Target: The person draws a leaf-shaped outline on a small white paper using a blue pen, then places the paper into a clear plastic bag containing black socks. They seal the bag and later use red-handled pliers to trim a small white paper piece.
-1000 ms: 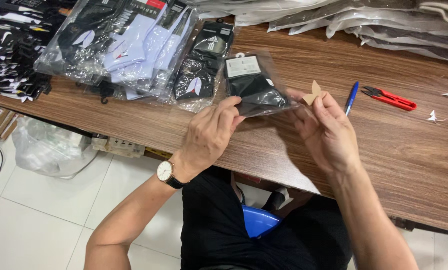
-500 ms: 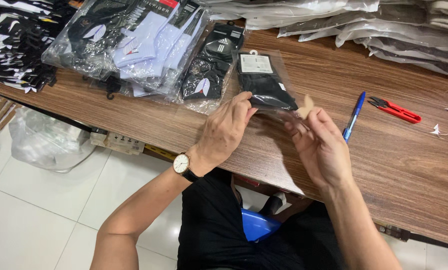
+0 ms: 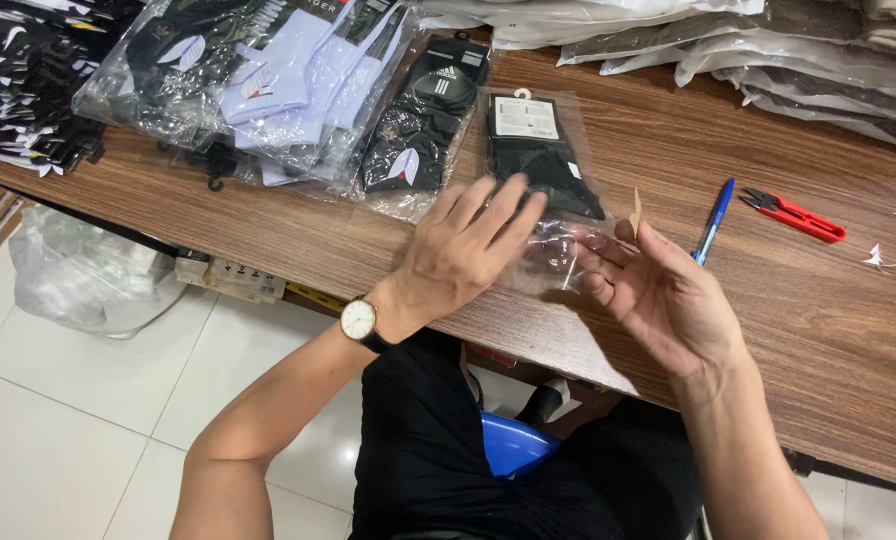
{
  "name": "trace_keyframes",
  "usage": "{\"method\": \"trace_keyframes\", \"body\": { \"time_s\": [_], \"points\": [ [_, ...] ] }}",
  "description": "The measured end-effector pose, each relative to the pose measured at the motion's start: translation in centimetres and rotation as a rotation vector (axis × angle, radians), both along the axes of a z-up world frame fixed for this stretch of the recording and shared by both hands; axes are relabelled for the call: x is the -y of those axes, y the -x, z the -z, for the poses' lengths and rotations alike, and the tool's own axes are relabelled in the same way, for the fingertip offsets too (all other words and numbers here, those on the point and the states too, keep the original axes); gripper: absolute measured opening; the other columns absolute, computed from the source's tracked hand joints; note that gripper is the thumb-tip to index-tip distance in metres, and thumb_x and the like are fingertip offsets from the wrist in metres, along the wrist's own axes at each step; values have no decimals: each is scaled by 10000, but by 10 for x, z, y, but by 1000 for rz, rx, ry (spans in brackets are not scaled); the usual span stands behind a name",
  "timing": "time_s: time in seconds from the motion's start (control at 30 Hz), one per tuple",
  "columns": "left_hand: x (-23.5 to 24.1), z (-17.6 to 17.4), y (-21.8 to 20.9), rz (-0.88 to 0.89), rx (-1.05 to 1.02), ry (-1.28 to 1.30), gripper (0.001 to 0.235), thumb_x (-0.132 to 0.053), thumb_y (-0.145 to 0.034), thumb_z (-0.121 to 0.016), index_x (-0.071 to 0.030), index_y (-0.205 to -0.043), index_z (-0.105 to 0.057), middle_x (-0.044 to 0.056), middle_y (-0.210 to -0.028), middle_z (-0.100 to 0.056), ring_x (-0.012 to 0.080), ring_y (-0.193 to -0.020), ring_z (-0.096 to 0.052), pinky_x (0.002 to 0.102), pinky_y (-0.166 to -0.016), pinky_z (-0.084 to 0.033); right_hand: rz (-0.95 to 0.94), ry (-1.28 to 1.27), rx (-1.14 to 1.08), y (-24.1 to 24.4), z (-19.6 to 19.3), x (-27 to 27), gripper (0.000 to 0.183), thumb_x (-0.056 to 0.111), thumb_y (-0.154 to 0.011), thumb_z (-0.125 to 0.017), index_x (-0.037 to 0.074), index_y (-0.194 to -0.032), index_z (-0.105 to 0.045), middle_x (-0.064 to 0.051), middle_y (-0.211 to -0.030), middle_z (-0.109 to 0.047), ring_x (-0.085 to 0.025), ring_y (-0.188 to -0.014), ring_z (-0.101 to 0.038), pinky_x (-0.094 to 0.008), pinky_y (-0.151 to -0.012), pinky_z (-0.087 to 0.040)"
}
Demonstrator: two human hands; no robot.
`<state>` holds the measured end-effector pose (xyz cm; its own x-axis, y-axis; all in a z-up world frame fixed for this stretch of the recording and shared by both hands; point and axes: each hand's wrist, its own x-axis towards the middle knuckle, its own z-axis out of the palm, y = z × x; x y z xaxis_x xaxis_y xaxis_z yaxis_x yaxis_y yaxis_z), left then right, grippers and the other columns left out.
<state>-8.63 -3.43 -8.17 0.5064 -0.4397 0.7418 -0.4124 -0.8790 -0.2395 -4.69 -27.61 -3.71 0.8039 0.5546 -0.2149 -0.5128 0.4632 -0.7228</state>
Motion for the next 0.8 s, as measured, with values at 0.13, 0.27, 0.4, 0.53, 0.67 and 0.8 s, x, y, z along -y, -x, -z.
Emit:
{"method": "trace_keyframes", "body": {
  "time_s": [0.13, 0.27, 0.4, 0.53, 0.67, 0.8],
  "points": [
    [0, 6, -20, 279, -102, 254, 218, -231, -1074, -612, -46, -1180, -660, 144, -1183, -703, 225, -1025, -709, 341, -867, -608, 102, 159, 57, -2, 1, 10, 246, 238, -1021, -518, 17, -1110, -580, -218, -1182, -665, -278, -1088, -672, -351, -865, -599],
    [1, 5, -33, 334, -273, 448, 167, -215, -1065, -623, -72, -1060, -708, 76, -928, -757, 161, -718, -716, 283, -593, -554, 547, 494, 950, 5, 8, 26, 110, 178, -1089, -582, 72, -1063, -594, -96, -949, -676, -164, -862, -712, -325, -819, -635],
    [6, -5, -38, 362, -255, 472, 207, -222, -1065, -610, -58, -1143, -708, 74, -968, -765, 151, -727, -721, 279, -603, -562, 568, 1010, 1991, 22, 13, 37, 6, 74, -907, -724, 81, -906, -725, 19, -526, -562, -80, -472, -535, -248, -441, -426],
    [13, -17, -35, 381, -167, 449, 265, -266, -1089, -578, -64, -1233, -669, 83, -1085, -752, 192, -936, -745, 326, -788, -606, 471, 1004, 2296, 13, 16, 32, 190, 41, -956, -783, 47, -1145, -771, 30, -559, -507, -70, -499, -457, -275, -460, -328],
    [18, -26, -29, 379, -223, 471, 313, -280, -1068, -585, -49, -1259, -674, 99, -1102, -756, 215, -975, -745, 346, -809, -606, 544, 1050, 2417, -10, 13, 20, 284, 62, -911, -800, 48, -1192, -762, 51, -546, -474, -49, -457, -383, -262, -421, -284],
    [23, -34, -26, 400, -190, 457, 295, -272, -1071, -590, -56, -1255, -670, 99, -1147, -746, 237, -1040, -746, 365, -871, -614, 564, 1089, 2393, -11, 6, 14, 316, 61, -898, -793, 31, -1212, -765, 38, -574, -463, -78, -472, -424, -288, -438, -344]
  ]
}}
